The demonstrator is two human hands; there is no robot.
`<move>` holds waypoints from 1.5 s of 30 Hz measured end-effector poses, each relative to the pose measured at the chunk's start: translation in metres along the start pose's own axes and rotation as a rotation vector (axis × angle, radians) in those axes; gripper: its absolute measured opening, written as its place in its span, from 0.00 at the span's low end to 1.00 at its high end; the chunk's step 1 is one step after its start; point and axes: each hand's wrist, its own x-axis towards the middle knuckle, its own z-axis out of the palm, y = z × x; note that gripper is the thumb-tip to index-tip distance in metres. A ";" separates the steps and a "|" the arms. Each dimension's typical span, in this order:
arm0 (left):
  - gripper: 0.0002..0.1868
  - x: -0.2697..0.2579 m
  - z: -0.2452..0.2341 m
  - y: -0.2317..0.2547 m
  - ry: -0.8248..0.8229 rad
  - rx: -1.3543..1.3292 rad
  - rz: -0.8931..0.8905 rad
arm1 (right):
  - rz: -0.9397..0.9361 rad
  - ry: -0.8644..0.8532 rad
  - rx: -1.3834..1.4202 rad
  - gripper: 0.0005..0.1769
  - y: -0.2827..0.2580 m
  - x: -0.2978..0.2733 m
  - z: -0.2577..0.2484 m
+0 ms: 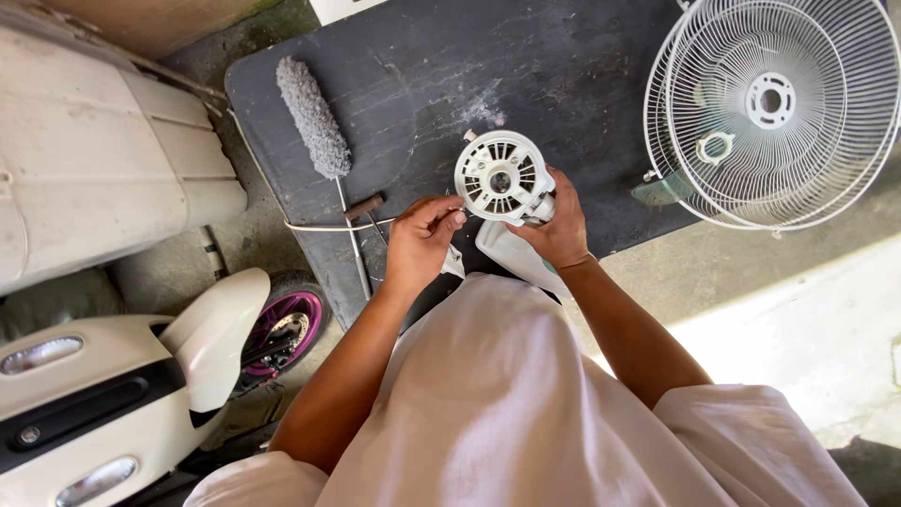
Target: The person cleans the internal motor housing of a disassembled electric fan using a duster and a cloth. They then reattach the fan blade hub to the motor shaft and use a hammer to tap it into place.
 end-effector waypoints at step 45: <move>0.11 0.023 0.028 0.002 -0.015 0.288 0.076 | -0.002 -0.016 0.062 0.58 0.006 0.000 0.010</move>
